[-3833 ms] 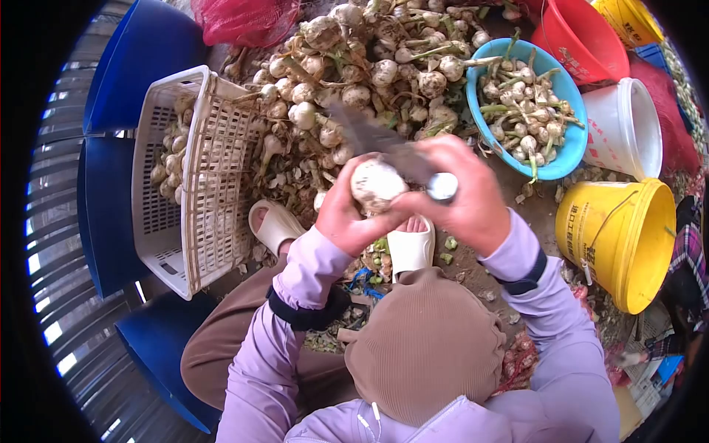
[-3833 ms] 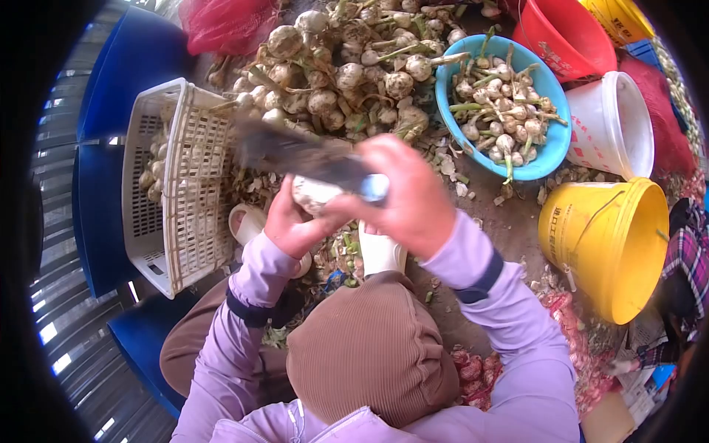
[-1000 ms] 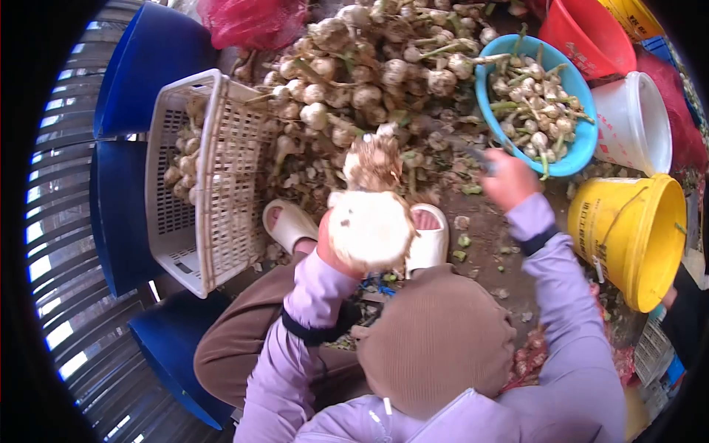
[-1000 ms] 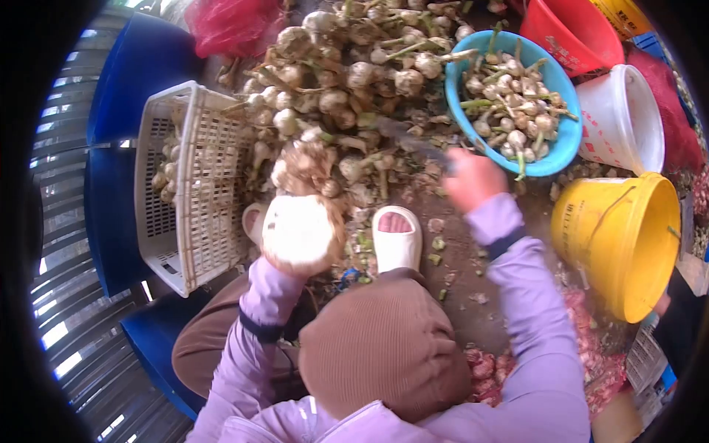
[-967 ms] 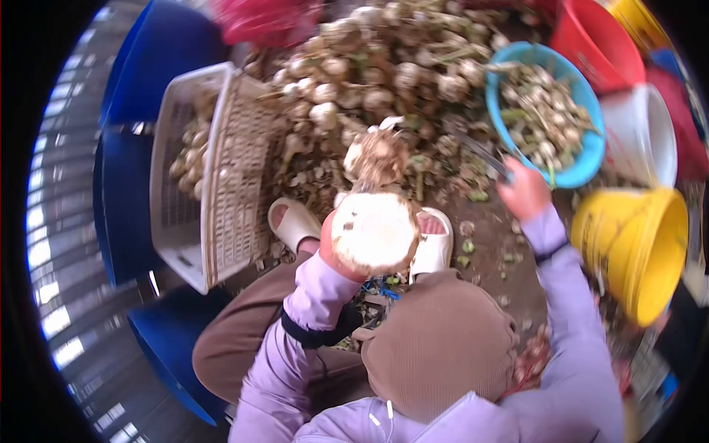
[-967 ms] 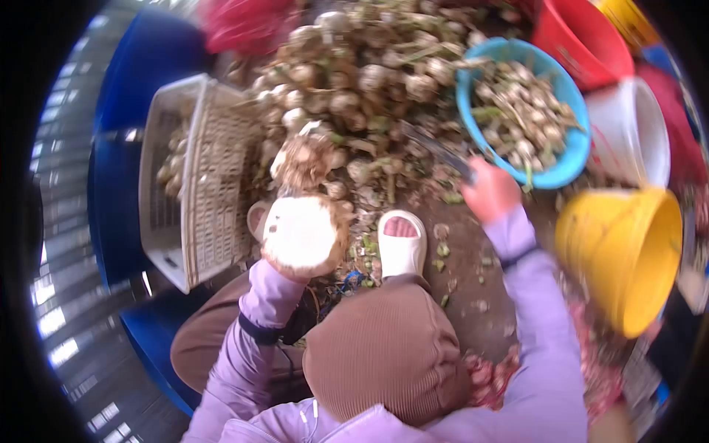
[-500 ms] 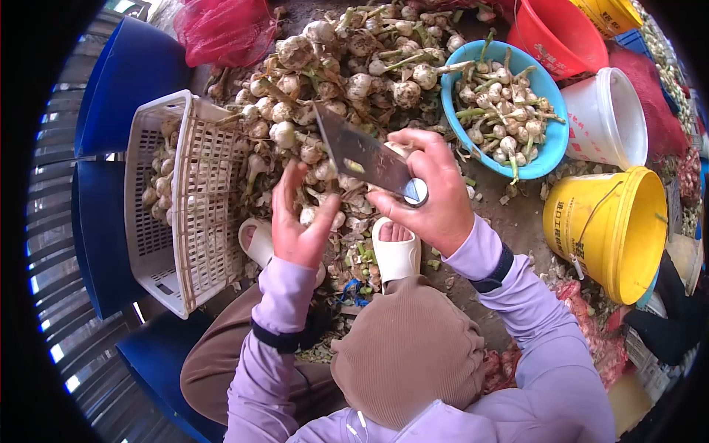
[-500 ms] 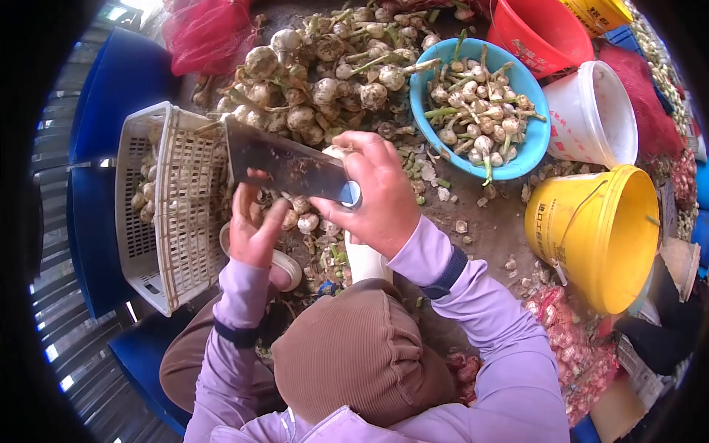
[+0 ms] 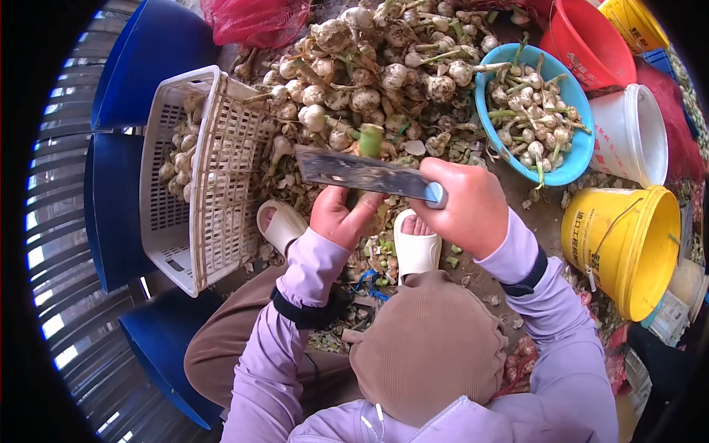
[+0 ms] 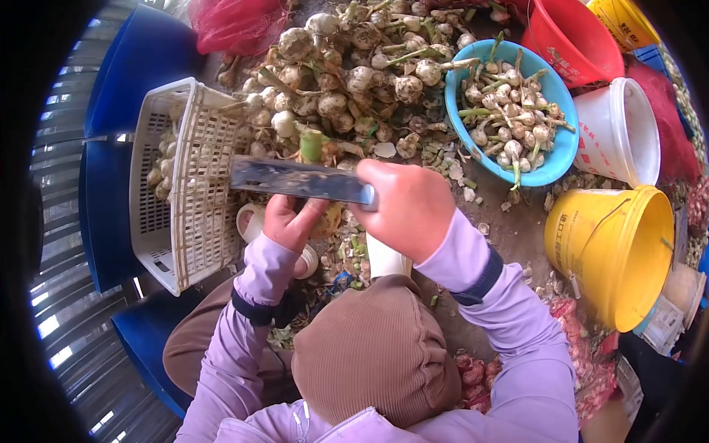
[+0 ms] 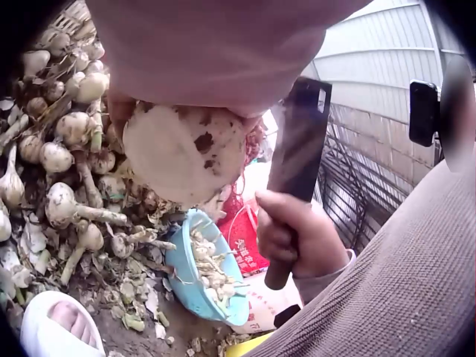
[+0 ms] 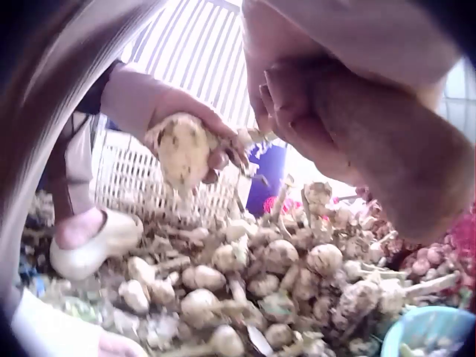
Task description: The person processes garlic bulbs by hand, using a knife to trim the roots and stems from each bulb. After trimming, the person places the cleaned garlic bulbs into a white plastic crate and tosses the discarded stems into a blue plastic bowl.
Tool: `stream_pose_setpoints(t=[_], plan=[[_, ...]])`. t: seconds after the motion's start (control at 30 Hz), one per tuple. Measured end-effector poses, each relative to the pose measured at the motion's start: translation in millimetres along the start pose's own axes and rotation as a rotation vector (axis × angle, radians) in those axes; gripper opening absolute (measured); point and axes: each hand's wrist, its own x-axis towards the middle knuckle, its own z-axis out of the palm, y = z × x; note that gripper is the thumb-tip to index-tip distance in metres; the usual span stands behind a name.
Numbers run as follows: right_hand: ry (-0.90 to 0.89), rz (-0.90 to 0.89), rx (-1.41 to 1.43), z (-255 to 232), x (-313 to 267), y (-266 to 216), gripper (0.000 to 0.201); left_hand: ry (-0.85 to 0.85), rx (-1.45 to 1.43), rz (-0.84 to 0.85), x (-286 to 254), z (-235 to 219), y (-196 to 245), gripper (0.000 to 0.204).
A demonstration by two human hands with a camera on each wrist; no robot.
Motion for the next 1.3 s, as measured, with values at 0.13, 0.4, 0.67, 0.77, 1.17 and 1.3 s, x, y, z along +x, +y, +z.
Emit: stream_pose_setpoints(t=[0.13, 0.4, 0.67, 0.77, 1.17, 1.3], plan=[[0.059, -0.05, -0.015, -1.2, 10.6, -4.6, 0.016, -0.031, 0.458, 0.194, -0.4, -5.0, 17.6, 0.027], [0.198, 0.368, 0.04, 36.1, -28.3, 106.0, 0.034, 0.303, 0.19, 0.227, -6.8, -95.7, 33.2, 0.048], [0.23, 0.227, -0.154, 108.1, 39.2, 170.7, 0.026, 0.903, 0.759, 0.33, -23.4, -204.2, 36.8, 0.078], [0.446, 0.332, -0.028, 78.0, 40.5, 155.1, 0.02, 0.87, 0.554, 0.253, -16.2, -168.4, 33.3, 0.066], [0.141, 0.522, 0.857, 28.3, -32.5, 45.6, 0.021, -0.084, -0.504, -0.066, 14.5, 38.6, 17.7, 0.063], [0.112, 0.056, -0.03, -9.3, -29.8, 12.3, 0.03, -0.085, -0.522, -0.025, 8.5, 14.2, 14.9, 0.053]])
